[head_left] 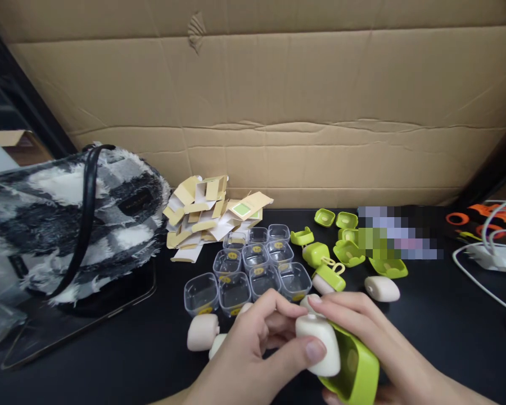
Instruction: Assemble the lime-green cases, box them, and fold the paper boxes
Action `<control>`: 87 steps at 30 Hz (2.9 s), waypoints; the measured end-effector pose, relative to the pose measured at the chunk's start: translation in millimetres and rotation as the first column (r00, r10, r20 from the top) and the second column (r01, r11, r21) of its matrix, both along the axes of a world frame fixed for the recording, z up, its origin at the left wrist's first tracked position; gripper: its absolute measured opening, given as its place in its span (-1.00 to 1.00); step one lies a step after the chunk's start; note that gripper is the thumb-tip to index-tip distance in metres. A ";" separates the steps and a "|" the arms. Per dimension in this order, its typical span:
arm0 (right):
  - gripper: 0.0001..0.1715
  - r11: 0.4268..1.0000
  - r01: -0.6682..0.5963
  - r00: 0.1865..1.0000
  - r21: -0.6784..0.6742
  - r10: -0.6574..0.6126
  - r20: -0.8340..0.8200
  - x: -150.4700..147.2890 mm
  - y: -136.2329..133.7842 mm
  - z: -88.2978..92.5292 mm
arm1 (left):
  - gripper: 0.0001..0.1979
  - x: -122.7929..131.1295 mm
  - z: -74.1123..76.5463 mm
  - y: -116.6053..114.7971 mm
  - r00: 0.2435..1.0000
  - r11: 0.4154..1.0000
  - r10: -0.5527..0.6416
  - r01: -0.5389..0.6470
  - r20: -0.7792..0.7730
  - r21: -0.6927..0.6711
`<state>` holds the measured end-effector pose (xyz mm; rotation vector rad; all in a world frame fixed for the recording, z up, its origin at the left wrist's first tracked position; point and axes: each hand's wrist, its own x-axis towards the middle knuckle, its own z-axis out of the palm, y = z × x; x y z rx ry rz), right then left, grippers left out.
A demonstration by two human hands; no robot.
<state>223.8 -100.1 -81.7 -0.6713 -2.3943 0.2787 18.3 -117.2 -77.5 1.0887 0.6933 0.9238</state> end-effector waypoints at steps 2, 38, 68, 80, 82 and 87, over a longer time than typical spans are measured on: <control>-0.16 1.000 -0.007 1.000 0.007 0.007 -0.007 0.2 -0.4 -0.8 | -0.71 -0.3 -2.5 0.1 0.999 1.000 -0.016 0.017 -0.044 0.022; -0.51 0.990 -0.100 0.928 0.102 0.129 -0.349 -8.0 10.4 -25.6 | -0.50 11.6 -13.9 -8.0 0.968 0.975 -0.157 0.183 0.196 -0.126; -0.52 0.997 0.042 0.965 -0.067 -0.058 -0.257 -5.8 -2.6 -4.8 | -0.32 -11.8 -17.8 -0.7 0.942 0.921 0.006 0.125 -0.335 0.370; -0.61 0.993 0.097 0.916 -0.068 -0.116 -0.383 -12.8 -10.1 -15.7 | -0.41 -7.9 -27.5 -4.2 0.887 0.940 0.034 0.128 -0.461 0.315; -0.57 0.996 0.071 0.923 -0.060 -0.089 -0.374 -11.0 -8.3 -12.9 | -0.38 -7.6 -33.1 -3.6 0.882 0.943 0.020 0.140 -0.470 0.302; -0.51 0.999 0.021 0.951 -0.036 -0.031 -0.308 -4.9 -3.6 -4.2 | -0.32 -7.2 -28.0 -2.9 0.844 0.960 -0.064 0.199 -0.532 0.200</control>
